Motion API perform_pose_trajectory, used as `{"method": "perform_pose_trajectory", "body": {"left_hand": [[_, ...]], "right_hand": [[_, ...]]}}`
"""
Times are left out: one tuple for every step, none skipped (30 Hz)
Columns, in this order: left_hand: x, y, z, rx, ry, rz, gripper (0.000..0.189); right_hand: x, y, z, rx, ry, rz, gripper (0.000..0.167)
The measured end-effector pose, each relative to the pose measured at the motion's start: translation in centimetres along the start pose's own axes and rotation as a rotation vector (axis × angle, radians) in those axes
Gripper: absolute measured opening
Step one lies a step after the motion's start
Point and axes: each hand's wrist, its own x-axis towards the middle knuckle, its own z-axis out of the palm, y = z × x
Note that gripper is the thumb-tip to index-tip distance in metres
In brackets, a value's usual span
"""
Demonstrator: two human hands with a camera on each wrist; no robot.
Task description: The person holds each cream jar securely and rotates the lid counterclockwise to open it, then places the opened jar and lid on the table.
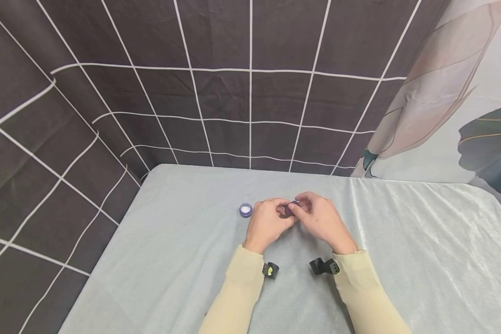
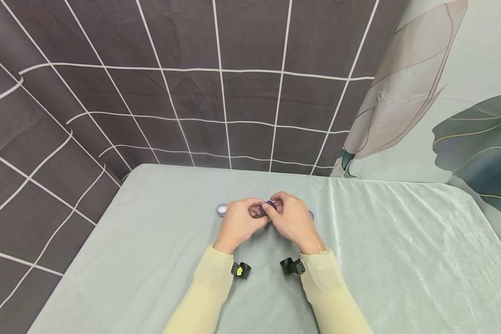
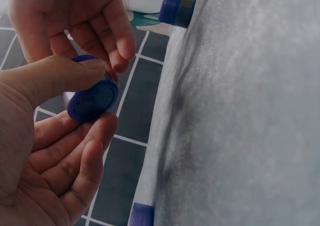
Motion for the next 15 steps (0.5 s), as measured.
{"method": "perform_pose_trajectory", "body": {"left_hand": [[0.0, 0.0, -0.01, -0.003, 0.0, 0.0, 0.029], [0.0, 0.0, -0.02, -0.004, 0.0, 0.0, 0.028], [0.0, 0.0, -0.02, -0.006, 0.0, 0.0, 0.028], [0.0, 0.0, -0.03, -0.006, 0.001, 0.0, 0.028], [0.0, 0.0, -0.03, -0.007, 0.002, 0.0, 0.028], [0.01, 0.0, -0.04, -0.006, 0.003, 0.001, 0.028], [0.02, 0.0, -0.03, -0.006, 0.003, 0.002, 0.028], [0.02, 0.0, -0.01, -0.004, 0.004, 0.002, 0.028], [0.02, 0.0, 0.0, -0.004, 0.004, 0.002, 0.028], [0.03, 0.01, 0.01, -0.003, 0.005, 0.002, 0.029], [0.03, 0.01, 0.01, -0.003, 0.005, 0.001, 0.029], [0.03, 0.01, 0.02, -0.003, 0.005, 0.001, 0.029], [0.04, 0.0, 0.03, -0.001, 0.005, 0.0, 0.029], [0.05, 0.0, 0.04, -0.001, 0.005, -0.001, 0.029], [0.05, -0.01, 0.05, 0.001, 0.004, -0.002, 0.03]], "right_hand": [[-0.01, -0.02, -0.01, -0.001, 0.0, -0.003, 0.033], [-0.01, -0.03, -0.01, -0.002, -0.001, -0.005, 0.032], [0.0, -0.03, -0.01, -0.002, -0.001, -0.005, 0.031], [0.0, -0.03, -0.01, -0.003, -0.001, -0.007, 0.03], [0.01, -0.03, 0.0, -0.002, -0.001, -0.007, 0.03], [0.02, -0.03, 0.01, -0.002, 0.0, -0.009, 0.029], [0.03, 0.01, 0.03, -0.001, 0.001, -0.008, 0.029], [0.05, 0.04, 0.05, 0.0, 0.003, -0.007, 0.028], [0.07, 0.08, 0.07, 0.001, 0.004, -0.006, 0.028], [0.07, 0.09, 0.08, 0.002, 0.005, -0.007, 0.028], [0.08, 0.11, 0.09, 0.004, 0.005, -0.008, 0.028], [0.08, 0.13, 0.1, 0.006, 0.005, -0.009, 0.027], [0.09, 0.15, 0.1, 0.008, 0.006, -0.01, 0.027], [0.09, 0.16, 0.1, 0.009, 0.007, -0.011, 0.027], [0.1, 0.17, 0.1, 0.01, 0.008, -0.011, 0.027]]}}
